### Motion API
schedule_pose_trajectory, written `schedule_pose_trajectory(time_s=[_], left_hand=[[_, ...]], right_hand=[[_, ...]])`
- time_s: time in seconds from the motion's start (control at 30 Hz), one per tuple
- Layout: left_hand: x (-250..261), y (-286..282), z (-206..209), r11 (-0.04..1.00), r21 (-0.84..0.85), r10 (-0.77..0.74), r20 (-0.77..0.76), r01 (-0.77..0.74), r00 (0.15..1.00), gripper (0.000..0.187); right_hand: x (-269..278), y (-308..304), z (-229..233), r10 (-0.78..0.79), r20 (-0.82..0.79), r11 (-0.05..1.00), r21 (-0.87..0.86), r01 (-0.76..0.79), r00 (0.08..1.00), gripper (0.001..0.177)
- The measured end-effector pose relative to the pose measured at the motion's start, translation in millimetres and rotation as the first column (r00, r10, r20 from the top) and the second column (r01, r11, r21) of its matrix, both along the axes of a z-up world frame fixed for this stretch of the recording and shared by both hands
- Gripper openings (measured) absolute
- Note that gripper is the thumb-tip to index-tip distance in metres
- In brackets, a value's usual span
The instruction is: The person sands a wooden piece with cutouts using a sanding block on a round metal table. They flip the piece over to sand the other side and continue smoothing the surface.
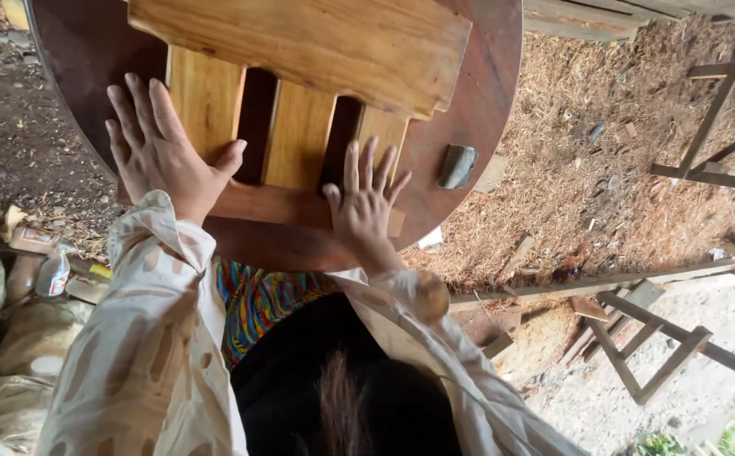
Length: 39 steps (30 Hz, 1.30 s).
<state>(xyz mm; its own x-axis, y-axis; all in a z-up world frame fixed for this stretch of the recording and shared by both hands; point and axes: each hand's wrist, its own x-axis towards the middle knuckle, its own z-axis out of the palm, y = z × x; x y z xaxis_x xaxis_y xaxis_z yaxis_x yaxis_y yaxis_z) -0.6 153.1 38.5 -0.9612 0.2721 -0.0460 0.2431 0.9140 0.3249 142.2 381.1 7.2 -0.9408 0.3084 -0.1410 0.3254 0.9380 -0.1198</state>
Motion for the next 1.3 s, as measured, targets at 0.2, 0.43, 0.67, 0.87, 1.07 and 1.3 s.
schedule_pose_trajectory(time_s=[0.2,0.43,0.67,0.87,1.07,1.3], left_hand=[[-1.4,1.6,7.0,1.000,-0.013,-0.004,0.013,0.005,1.000,0.113],[-2.5,2.2,9.7,1.000,0.019,-0.010,0.045,0.009,0.999,0.113],[-5.6,2.3,8.8,1.000,-0.014,-0.005,0.046,0.006,0.999,0.112],[-2.9,-1.4,11.0,1.000,-0.023,-0.010,0.088,0.012,0.996,0.113],[-2.4,2.1,6.1,0.999,-0.032,-0.007,0.055,0.008,0.998,0.113],[-1.7,-1.1,13.6,0.997,-0.072,-0.032,0.081,0.038,0.996,0.111]], right_hand=[[-135.5,76.0,-20.6,-0.160,-0.063,0.967,0.189,0.170,0.985,0.075],[-16.0,9.7,7.5,-0.034,0.068,0.981,0.193,0.020,0.997,0.080],[-91.7,73.3,-23.4,-0.141,-0.011,0.960,0.243,0.139,0.990,0.079],[-61.6,62.4,-25.3,-0.086,-0.159,0.976,0.186,0.115,0.984,0.078],[9.2,24.4,0.8,0.001,0.065,1.000,0.012,-0.002,0.998,0.085],[-102.3,80.1,-32.9,-0.233,0.030,0.956,0.192,0.223,0.972,0.078]])
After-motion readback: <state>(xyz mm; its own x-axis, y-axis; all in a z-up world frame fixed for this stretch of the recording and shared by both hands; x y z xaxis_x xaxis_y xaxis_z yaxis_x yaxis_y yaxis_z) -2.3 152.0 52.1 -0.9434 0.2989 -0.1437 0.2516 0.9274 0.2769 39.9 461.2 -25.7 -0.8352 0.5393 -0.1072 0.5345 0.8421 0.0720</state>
